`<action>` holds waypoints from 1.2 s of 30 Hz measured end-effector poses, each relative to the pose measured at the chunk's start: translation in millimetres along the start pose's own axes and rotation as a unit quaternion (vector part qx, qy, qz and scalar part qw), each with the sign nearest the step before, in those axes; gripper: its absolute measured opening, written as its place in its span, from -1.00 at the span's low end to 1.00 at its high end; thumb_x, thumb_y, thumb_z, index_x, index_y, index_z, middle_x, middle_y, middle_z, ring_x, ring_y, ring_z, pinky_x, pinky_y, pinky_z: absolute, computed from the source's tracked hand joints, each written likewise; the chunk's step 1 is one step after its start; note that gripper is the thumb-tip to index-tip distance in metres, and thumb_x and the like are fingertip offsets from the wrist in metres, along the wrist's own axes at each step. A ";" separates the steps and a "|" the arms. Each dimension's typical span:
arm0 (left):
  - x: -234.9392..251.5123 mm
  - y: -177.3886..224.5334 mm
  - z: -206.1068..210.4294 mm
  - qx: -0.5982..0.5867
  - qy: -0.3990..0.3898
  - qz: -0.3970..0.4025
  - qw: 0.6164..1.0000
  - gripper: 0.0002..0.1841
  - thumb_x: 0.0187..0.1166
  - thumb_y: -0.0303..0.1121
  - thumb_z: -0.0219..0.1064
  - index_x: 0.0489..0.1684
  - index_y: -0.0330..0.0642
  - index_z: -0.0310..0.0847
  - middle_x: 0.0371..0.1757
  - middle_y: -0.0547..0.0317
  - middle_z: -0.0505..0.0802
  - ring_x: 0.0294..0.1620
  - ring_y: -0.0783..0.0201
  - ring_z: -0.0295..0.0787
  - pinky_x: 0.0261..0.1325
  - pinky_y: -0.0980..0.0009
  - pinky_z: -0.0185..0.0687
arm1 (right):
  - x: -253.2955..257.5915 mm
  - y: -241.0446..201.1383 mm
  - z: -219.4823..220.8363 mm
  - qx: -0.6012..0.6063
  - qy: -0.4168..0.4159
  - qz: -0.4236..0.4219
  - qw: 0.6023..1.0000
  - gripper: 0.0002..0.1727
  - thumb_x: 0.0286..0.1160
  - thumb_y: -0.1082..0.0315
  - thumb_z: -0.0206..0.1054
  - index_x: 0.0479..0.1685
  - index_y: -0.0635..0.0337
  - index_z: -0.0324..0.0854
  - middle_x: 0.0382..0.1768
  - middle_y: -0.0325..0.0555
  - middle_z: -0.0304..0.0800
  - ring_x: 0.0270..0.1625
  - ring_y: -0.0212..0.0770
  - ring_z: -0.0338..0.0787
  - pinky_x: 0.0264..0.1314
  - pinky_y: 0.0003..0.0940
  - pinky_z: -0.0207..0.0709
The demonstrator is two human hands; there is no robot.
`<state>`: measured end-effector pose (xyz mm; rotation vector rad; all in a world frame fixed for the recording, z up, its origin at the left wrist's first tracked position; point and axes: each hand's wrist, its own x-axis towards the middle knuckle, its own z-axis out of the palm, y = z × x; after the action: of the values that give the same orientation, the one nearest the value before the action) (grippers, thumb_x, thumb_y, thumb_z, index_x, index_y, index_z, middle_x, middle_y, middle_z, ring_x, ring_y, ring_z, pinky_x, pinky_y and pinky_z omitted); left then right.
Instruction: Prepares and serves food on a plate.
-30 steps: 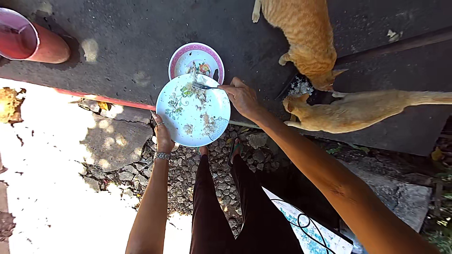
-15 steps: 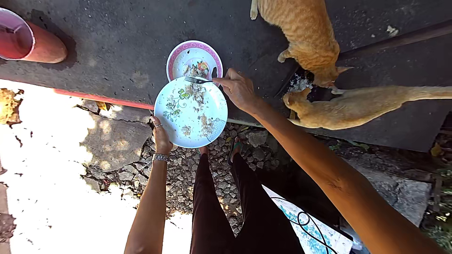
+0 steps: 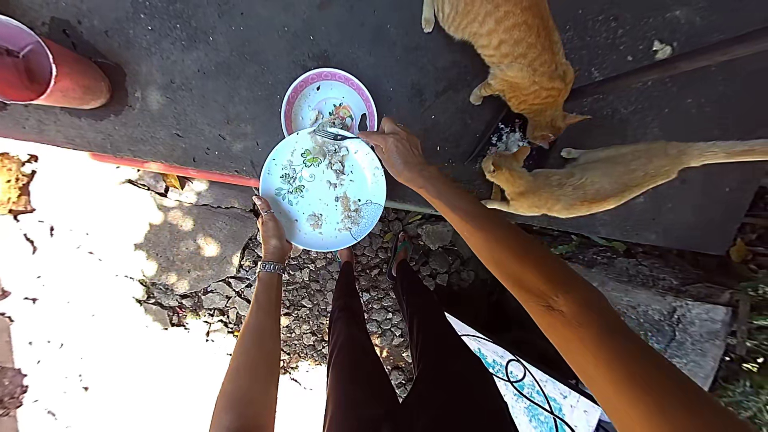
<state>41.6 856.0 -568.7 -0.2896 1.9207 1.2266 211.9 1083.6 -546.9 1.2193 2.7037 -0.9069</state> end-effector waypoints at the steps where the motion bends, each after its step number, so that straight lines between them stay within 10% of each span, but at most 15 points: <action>1: 0.4 -0.4 0.1 0.001 0.002 -0.001 1.000 -0.19 0.80 0.29 -0.45 0.56 -0.19 0.40 0.37 -0.10 0.71 0.32 0.14 0.70 0.35 0.02 0.62 | 1.3 -2.5 -1.6 0.001 -0.003 0.019 1.000 -0.56 0.72 0.45 0.11 0.37 -0.12 0.77 0.06 0.26 0.71 0.09 0.20 0.75 0.13 0.09 0.58; 16: -8.5 0.7 1.1 -0.054 0.018 0.031 0.998 -0.19 0.80 0.27 -0.48 0.58 -0.16 0.39 0.40 -0.07 0.71 0.36 0.16 0.69 0.40 0.04 0.61 | -63.0 -11.1 10.6 0.015 -0.036 -0.070 0.997 -0.51 0.56 0.62 0.21 0.31 -0.08 0.80 -0.05 0.33 0.70 0.02 0.31 0.75 0.05 0.18 0.62; 23: -26.8 19.2 1.0 -0.072 0.012 0.044 0.996 -0.23 0.82 0.24 -0.47 0.53 -0.14 0.43 0.32 -0.01 0.75 0.29 0.20 0.73 0.34 0.06 0.66 | -27.8 -3.3 -24.5 0.027 0.111 -0.065 0.991 -0.57 0.65 0.53 0.16 0.32 -0.05 0.81 -0.13 0.26 0.69 -0.17 0.18 0.74 -0.15 0.05 0.61; 30: -29.2 33.6 -9.9 -0.082 0.008 0.053 0.995 -0.23 0.83 0.22 -0.47 0.51 -0.16 0.44 0.30 -0.02 0.75 0.28 0.22 0.73 0.32 0.09 0.66 | -62.4 -31.6 -32.5 0.004 0.018 -0.152 0.988 -0.54 0.54 0.62 0.23 0.24 -0.05 0.84 -0.18 0.26 0.72 -0.12 0.26 0.77 -0.05 0.13 0.62; 36: -46.0 60.1 -21.9 -0.049 -0.004 0.076 0.996 -0.26 0.86 0.17 -0.48 0.45 -0.20 0.48 0.18 0.00 0.79 0.16 0.29 0.78 0.24 0.18 0.72 | -47.6 -51.5 -46.9 -0.003 0.074 -0.082 0.994 -0.50 0.56 0.62 0.21 0.34 -0.08 0.79 -0.09 0.31 0.69 -0.10 0.28 0.75 -0.11 0.15 0.62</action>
<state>25.2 857.4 -491.6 -0.1927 1.9067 1.4219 218.1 1049.4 -470.0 1.1196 2.9588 -0.8545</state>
